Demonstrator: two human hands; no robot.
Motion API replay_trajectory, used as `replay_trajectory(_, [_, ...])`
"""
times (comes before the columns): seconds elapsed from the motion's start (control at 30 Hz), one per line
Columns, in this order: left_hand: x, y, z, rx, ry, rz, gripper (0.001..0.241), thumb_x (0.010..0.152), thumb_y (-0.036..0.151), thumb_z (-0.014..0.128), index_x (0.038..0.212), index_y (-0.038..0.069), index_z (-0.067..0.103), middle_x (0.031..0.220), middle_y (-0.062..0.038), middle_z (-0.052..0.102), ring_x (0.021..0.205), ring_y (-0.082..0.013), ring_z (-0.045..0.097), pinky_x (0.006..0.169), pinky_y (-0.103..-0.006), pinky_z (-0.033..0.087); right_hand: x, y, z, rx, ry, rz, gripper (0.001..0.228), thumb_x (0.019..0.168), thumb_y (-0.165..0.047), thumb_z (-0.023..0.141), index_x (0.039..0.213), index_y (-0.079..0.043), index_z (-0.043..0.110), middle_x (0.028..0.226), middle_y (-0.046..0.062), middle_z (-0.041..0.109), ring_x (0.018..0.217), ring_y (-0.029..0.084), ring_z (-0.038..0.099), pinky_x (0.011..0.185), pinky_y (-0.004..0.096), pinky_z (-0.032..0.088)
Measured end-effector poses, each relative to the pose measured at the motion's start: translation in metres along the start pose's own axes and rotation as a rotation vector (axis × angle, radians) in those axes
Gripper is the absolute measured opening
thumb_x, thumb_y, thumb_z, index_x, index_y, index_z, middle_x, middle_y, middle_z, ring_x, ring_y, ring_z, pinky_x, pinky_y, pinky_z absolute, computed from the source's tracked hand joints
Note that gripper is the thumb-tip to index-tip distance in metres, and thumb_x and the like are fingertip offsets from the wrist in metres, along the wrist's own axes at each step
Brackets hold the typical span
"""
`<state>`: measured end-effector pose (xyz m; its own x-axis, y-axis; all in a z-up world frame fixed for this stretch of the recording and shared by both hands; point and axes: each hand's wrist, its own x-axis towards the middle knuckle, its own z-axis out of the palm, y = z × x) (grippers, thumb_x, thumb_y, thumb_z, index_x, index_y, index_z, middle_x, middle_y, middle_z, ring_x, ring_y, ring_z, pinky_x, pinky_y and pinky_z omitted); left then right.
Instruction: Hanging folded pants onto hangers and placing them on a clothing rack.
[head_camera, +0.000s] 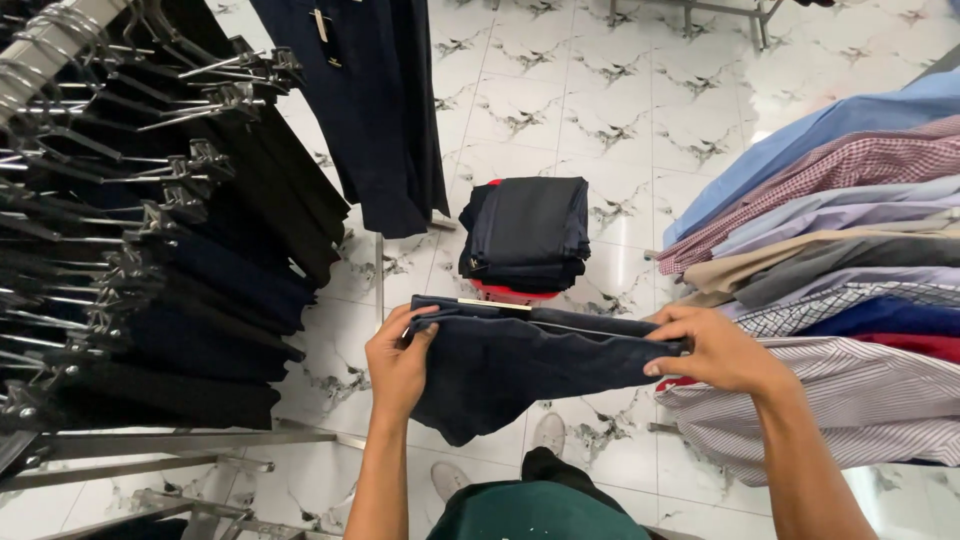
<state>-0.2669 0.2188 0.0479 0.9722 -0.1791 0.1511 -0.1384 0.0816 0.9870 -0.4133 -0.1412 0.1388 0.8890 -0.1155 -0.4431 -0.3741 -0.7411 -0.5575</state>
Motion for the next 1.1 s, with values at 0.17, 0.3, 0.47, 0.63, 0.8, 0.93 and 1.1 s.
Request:
replay_trajectory(0.17, [0.010, -0.002, 0.010, 0.050, 0.038, 0.089, 0.014, 0.092, 0.003, 0.073, 0.104, 0.003, 0.079, 0.104, -0.009, 0.073, 0.098, -0.0187, 0.068, 0.088, -0.0299, 0.056, -0.001, 0.018, -0.006, 0.214, 0.209, -0.096, 0.018, 0.073, -0.012, 0.088, 0.088, -0.002, 0.088, 0.099, 0.010, 0.072, 0.102, 0.022, 0.066, 0.092, 0.040, 0.054])
replay_trajectory(0.3, [0.017, -0.006, 0.029, -0.021, 0.170, 0.103, 0.026, 0.087, -0.008, 0.075, 0.111, 0.001, 0.072, 0.091, -0.009, 0.071, 0.085, -0.0133, 0.064, 0.079, -0.0306, 0.059, 0.030, 0.081, 0.015, 0.655, 0.571, -0.262, 0.034, 0.084, 0.009, 0.075, 0.114, 0.001, 0.062, 0.082, 0.015, 0.064, 0.073, 0.023, 0.065, 0.069, 0.033, 0.056])
replay_trajectory(0.47, [0.019, -0.007, 0.069, -0.002, 0.260, 0.186, 0.032, 0.095, -0.006, 0.065, 0.121, 0.005, 0.052, 0.106, -0.011, 0.063, 0.100, -0.0186, 0.060, 0.092, -0.0355, 0.051, 0.050, 0.034, 0.038, 1.051, 0.875, -0.362, 0.040, 0.095, 0.006, 0.059, 0.133, -0.003, 0.049, 0.099, 0.009, 0.063, 0.086, 0.016, 0.067, 0.076, 0.026, 0.059])
replay_trajectory(0.63, [0.024, 0.027, 0.120, -0.011, 0.430, 0.184, 0.032, 0.104, 0.009, 0.054, 0.134, 0.004, 0.045, 0.117, -0.016, 0.052, 0.116, -0.0253, 0.050, 0.108, -0.0427, 0.038, 0.079, 0.013, 0.039, 1.389, 1.291, -0.369, 0.053, 0.077, -0.007, 0.050, 0.128, -0.005, 0.063, 0.088, 0.007, 0.052, 0.073, 0.014, 0.062, 0.067, 0.022, 0.061])
replay_trajectory(0.8, [0.051, -0.010, 0.131, -0.055, 0.564, 0.158, 0.051, 0.105, 0.022, 0.064, 0.057, 0.011, 0.051, 0.050, -0.002, 0.049, 0.048, -0.0100, 0.040, 0.056, -0.0242, 0.036, 0.075, -0.009, 0.018, 1.125, 1.609, -0.104, 0.048, 0.089, -0.013, 0.083, 0.057, -0.009, 0.048, 0.053, 0.000, 0.039, 0.048, 0.008, 0.041, 0.048, 0.021, 0.035])
replay_trajectory(0.93, [0.062, -0.031, 0.130, -0.047, 0.294, 0.238, 0.061, 0.085, 0.064, 0.078, 0.059, 0.012, 0.060, 0.049, 0.000, 0.052, 0.050, -0.0070, 0.040, 0.052, -0.0209, 0.035, 0.087, 0.034, 0.008, 1.166, 1.673, -0.016, 0.052, 0.084, -0.011, 0.088, 0.056, -0.012, 0.044, 0.047, 0.001, 0.038, 0.039, 0.012, 0.041, 0.040, 0.023, 0.031])
replay_trajectory(1.1, [0.038, 0.046, 0.126, 0.156, -0.367, 0.330, 0.055, 0.045, 0.028, 0.102, 0.064, 0.007, 0.055, 0.081, -0.012, 0.079, 0.072, -0.0297, 0.073, 0.067, -0.0369, 0.055, 0.070, 0.037, -0.021, 1.162, 1.663, -0.044, 0.053, 0.088, -0.004, 0.081, 0.057, -0.013, 0.039, 0.052, -0.001, 0.030, 0.041, 0.010, 0.038, 0.048, 0.022, 0.034])
